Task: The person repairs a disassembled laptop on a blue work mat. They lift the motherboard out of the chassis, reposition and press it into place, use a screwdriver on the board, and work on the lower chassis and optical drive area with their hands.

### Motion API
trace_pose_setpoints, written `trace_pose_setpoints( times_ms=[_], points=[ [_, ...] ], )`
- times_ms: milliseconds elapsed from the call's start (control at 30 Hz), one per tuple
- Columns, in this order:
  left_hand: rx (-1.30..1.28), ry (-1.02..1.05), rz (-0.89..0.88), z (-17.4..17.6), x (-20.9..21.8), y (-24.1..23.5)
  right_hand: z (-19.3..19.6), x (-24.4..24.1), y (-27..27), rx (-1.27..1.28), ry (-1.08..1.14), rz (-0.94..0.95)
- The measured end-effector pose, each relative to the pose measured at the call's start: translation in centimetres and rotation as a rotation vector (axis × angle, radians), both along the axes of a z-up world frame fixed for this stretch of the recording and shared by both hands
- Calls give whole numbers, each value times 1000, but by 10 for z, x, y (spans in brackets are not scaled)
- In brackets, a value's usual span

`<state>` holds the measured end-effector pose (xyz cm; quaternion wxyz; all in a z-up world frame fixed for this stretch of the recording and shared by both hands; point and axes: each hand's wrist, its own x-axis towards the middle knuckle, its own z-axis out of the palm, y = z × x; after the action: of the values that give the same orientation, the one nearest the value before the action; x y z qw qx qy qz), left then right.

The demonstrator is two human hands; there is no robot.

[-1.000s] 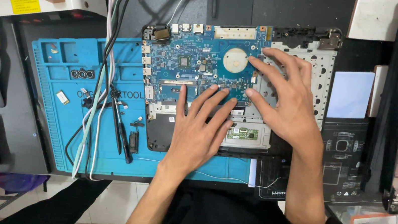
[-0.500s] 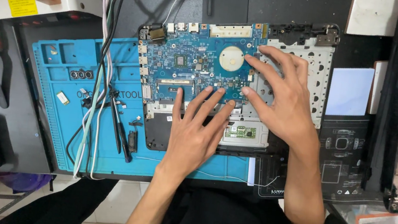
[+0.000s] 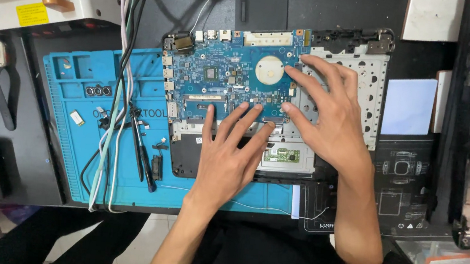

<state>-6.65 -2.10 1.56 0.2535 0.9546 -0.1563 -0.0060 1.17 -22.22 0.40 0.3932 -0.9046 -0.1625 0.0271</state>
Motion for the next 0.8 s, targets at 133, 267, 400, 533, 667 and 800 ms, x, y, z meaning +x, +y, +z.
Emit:
trace_pose_setpoints(
  times_ms=[133,267,400,533,667,800],
  points=[
    [9,-9,1,-1,-3,-1,-2,0,0,-4,-37,12],
    [14,-19,8,-2,-1,-3,-2,0,-1,-4,-4,-3],
    [39,-29,24,-4,0,-4,-3,0,-3,-3,-7,15],
    [59,-39,31,-4,0,-5,2,0,-5,18,13,24],
    [43,-48,41,-6,1,-5,4,2,-5,46,47,40],
    [25,-42,42,-5,1,-5,5,2,-7,46,62,57]
  ],
)
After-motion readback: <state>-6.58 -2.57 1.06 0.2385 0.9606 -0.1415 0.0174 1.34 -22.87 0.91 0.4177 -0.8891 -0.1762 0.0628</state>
